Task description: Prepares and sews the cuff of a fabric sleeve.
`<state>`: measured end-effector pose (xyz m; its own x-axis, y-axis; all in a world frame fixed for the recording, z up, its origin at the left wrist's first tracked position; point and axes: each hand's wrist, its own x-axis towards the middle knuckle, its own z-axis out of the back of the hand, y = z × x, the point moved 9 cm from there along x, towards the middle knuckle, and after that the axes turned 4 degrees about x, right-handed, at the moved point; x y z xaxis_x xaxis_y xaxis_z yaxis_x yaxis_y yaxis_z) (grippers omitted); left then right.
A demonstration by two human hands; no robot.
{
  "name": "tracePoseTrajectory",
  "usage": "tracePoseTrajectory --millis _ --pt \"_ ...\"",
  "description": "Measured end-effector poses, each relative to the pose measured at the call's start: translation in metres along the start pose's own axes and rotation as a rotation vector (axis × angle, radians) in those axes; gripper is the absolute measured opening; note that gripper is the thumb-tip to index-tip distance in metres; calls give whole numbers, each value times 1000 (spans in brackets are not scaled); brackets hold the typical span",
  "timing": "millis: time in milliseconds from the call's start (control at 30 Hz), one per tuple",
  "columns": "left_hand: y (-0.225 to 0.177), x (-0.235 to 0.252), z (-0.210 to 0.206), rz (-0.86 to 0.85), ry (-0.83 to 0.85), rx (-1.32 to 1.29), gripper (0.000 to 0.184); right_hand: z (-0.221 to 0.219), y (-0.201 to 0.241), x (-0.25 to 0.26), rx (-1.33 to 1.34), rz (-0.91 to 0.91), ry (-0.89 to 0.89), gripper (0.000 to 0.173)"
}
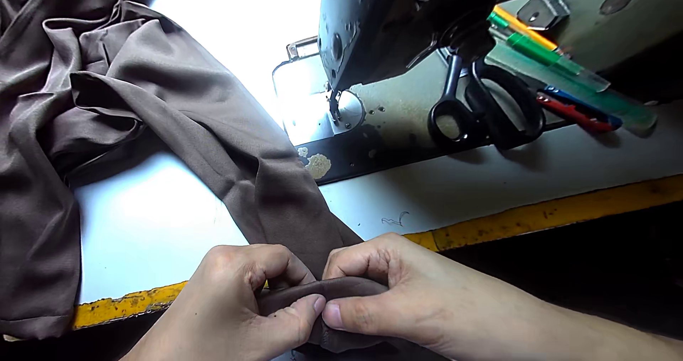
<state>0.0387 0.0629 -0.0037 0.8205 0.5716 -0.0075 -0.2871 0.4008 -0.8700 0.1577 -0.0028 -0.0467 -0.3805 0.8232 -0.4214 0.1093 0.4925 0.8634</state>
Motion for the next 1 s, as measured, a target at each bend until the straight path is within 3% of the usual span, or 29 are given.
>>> tracePoseTrajectory --millis 200,467,633,1000 --pt "-5 0 2 -89 3 37 13 -2 -3 -1 35 -60 -14 8" --pt "-21 -6 9 -227 -157 449 14 -1 -4 -1 21 -74 -54 12" --pt "-32 -12 7 -387 -205 568 14 -2 -3 -1 67 -73 -57 8" --pt "-45 -21 -5 -606 -81 790 12 -1 -8 -3 67 -149 -52 5"
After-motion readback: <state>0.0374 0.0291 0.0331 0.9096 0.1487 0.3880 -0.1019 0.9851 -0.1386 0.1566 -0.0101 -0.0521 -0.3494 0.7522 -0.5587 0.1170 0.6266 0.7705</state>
